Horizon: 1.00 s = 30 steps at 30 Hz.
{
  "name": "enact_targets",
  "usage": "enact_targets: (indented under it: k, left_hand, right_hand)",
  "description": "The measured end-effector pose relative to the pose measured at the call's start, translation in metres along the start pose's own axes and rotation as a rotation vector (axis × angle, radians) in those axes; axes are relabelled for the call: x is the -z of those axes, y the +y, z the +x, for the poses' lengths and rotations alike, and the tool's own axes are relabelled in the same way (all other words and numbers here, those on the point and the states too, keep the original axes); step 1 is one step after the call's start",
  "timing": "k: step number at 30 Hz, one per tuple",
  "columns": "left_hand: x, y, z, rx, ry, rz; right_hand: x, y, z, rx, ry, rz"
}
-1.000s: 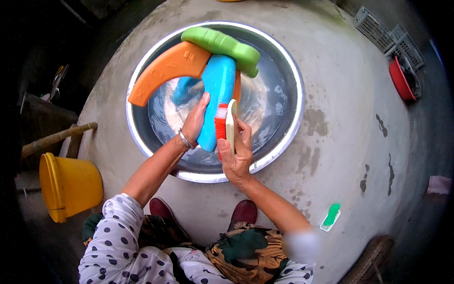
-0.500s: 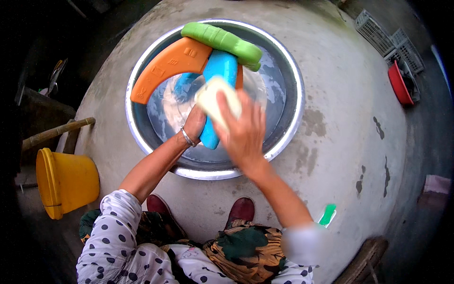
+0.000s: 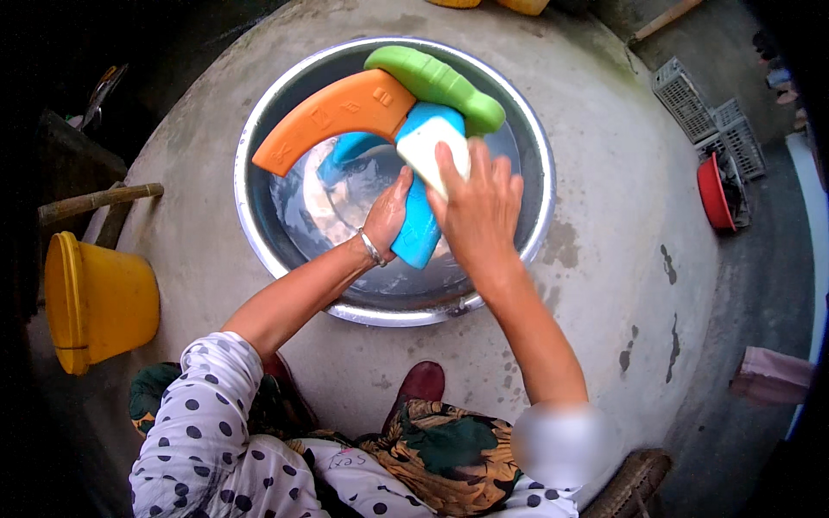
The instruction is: The person scrubs a small, multi-colored plastic stool with a brush and soap inside a metal basin filled with water. They rotate the stool to clean the legs and seat, then rinse it in the basin.
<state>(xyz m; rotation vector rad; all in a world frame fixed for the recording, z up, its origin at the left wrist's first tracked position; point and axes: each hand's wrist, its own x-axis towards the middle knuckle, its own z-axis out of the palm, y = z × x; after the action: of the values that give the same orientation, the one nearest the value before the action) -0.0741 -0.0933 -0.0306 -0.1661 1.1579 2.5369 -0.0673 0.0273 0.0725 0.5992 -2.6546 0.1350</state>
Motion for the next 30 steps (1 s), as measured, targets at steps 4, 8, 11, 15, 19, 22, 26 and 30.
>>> enact_targets:
  k: [4,8,11,15,19,22,26,30]
  left_hand:
    - [0.003,0.001,-0.004,0.1,-0.056,-0.203]
    - [-0.006,-0.01,-0.001,-0.062,-0.019,0.073]
    - [-0.007,-0.008,-0.002,-0.024,0.014,0.044]
    - [0.004,-0.022,-0.004,0.047,-0.061,-0.232]
    - [-0.006,-0.023,-0.006,-0.042,0.12,0.182]
    - [-0.007,-0.016,-0.009,-0.127,0.142,0.221]
    - [-0.009,-0.011,-0.011,-0.071,0.067,-0.066]
    - [-0.021,-0.008,-0.015,-0.204,0.077,0.126]
  right_hand:
    - [0.027,-0.029,-0.046,0.041,-0.098,0.107]
    - [0.013,0.0,-0.001,-0.055,-0.033,-0.055]
    - [0.015,-0.002,-0.005,0.017,-0.039,-0.06]
    - [0.032,-0.026,-0.039,0.038,-0.136,0.004]
    - [0.012,0.005,0.0,-0.034,-0.009,0.031]
    - [0.01,0.005,-0.001,-0.027,-0.015,0.075]
    - [0.027,-0.02,-0.049,-0.004,-0.092,0.174]
    - [0.001,0.007,-0.015,-0.099,0.073,0.237]
